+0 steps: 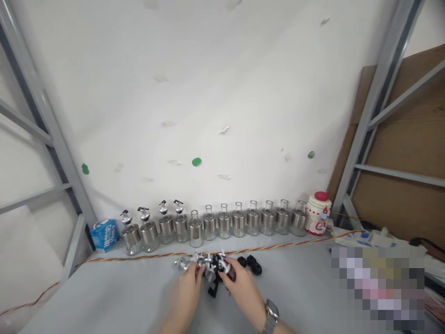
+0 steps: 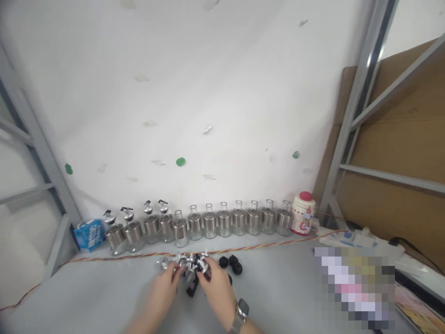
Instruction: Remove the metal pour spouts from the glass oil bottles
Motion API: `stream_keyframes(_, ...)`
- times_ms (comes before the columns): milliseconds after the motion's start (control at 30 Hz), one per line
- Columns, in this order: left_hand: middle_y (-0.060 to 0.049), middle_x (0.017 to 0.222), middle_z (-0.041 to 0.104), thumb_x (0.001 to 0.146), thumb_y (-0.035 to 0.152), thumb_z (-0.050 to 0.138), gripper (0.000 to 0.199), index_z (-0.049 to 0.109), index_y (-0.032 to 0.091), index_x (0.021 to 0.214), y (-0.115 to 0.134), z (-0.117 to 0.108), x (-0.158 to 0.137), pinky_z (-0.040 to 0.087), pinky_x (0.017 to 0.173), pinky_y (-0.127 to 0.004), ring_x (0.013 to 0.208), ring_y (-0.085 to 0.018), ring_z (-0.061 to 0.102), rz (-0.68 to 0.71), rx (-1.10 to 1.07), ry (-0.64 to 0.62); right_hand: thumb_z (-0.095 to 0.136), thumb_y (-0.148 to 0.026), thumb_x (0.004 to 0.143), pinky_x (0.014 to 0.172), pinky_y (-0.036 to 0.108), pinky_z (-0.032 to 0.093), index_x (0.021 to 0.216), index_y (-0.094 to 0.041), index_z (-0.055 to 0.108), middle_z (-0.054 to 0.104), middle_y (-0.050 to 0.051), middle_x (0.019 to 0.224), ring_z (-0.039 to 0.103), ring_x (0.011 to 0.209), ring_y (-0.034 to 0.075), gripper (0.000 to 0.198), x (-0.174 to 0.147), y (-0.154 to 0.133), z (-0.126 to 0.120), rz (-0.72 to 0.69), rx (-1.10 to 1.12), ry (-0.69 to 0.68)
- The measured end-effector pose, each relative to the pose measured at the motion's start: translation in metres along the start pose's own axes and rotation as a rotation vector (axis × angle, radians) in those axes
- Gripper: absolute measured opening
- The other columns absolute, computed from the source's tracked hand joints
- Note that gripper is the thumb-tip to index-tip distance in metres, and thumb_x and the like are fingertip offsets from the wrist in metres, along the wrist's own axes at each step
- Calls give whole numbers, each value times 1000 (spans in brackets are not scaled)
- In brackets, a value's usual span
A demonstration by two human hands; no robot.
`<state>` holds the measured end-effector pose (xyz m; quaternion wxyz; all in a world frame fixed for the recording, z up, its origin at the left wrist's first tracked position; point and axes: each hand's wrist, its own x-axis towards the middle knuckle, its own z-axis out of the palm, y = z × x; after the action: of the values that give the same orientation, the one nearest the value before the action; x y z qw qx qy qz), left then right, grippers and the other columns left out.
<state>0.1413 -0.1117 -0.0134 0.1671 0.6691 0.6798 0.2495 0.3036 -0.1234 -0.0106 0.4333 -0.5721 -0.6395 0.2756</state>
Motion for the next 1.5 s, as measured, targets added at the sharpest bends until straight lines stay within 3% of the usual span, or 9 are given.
stream_keyframes(200, -4, 73, 66, 84, 41, 31, 35, 59, 21, 87, 11, -4, -12, 41, 62, -23, 68, -17, 61, 89, -181, 36, 50, -24, 75, 71, 27, 47, 104, -18, 53, 66, 6, 88, 62, 80, 19, 30, -1, 3, 0, -40, -2, -6)
stream_keyframes(367, -3, 95, 65, 80, 43, 40, 31, 63, 24, 92, 23, -1, -27, 43, 74, -24, 88, -18, 58, 190, -432, 0, 43, -15, 77, 91, 32, 39, 121, -19, 42, 54, 9, 116, 49, 107, 19, 44, -13, 2, 12, -203, -48, -17)
stream_keyframes(500, -6, 90, 66, 75, 46, 47, 34, 63, 19, 89, 25, 2, -23, 46, 69, -26, 80, -20, 60, 84, -631, 2, 42, -5, 70, 98, 32, 33, 135, -18, 13, 38, 10, 130, 34, 120, 19, 73, -25, -4, 20, -299, -106, -159)
stream_keyframes(567, -6, 84, 67, 71, 48, 51, 38, 64, 16, 86, 23, 2, -17, 47, 67, -28, 78, -21, 60, 34, -775, 4, 44, -5, 67, 98, 32, 32, 136, -18, 8, 36, 10, 131, 33, 120, 20, 79, -27, -8, 19, -315, -141, -265)
stream_keyframes(733, -5, 76, 67, 58, 46, 66, 36, 66, 15, 75, 21, -8, -9, 46, 72, -29, 77, -21, 59, -83, -1009, 82, 47, -13, 74, 93, 33, 37, 133, -24, 23, 47, 8, 118, 45, 107, 21, 65, -21, -18, 0, -365, -173, -329)
stream_keyframes(900, -1, 60, 62, 57, 50, 65, 42, 65, 13, 79, 29, -13, -15, 46, 53, -24, 53, -13, 56, -280, -1340, -93, 37, -21, 85, 80, 27, 44, 126, -24, 35, 52, 5, 101, 53, 84, 14, 41, -11, -22, -15, -348, -39, -194)
stream_keyframes(1100, 9, 46, 42, 62, 64, 50, 61, 56, 14, 97, 31, 0, -18, 29, 26, -19, 28, -8, 41, -264, -1200, -137, 47, -27, 83, 84, 26, 42, 125, -26, 37, 51, 5, 105, 51, 92, 15, 43, -13, -19, -12, -393, -28, -278)
stream_keyframes(1267, 10, 52, 38, 64, 65, 47, 59, 51, 18, 99, 24, 12, -20, 27, 26, -18, 26, -5, 37, -257, -1169, -96, 47, -28, 83, 88, 26, 40, 121, -24, 42, 49, 6, 109, 49, 100, 16, 39, -22, -20, 0, -373, -29, -268)
stream_keyframes(1500, 9, 48, 44, 61, 68, 45, 62, 49, 19, 99, 27, 20, -19, 18, 26, -16, 23, -5, 36, -352, -1182, -181, 43, -24, 85, 87, 26, 39, 116, -22, 45, 51, 5, 104, 49, 97, 15, 32, -19, -15, 2, -375, -10, -236)
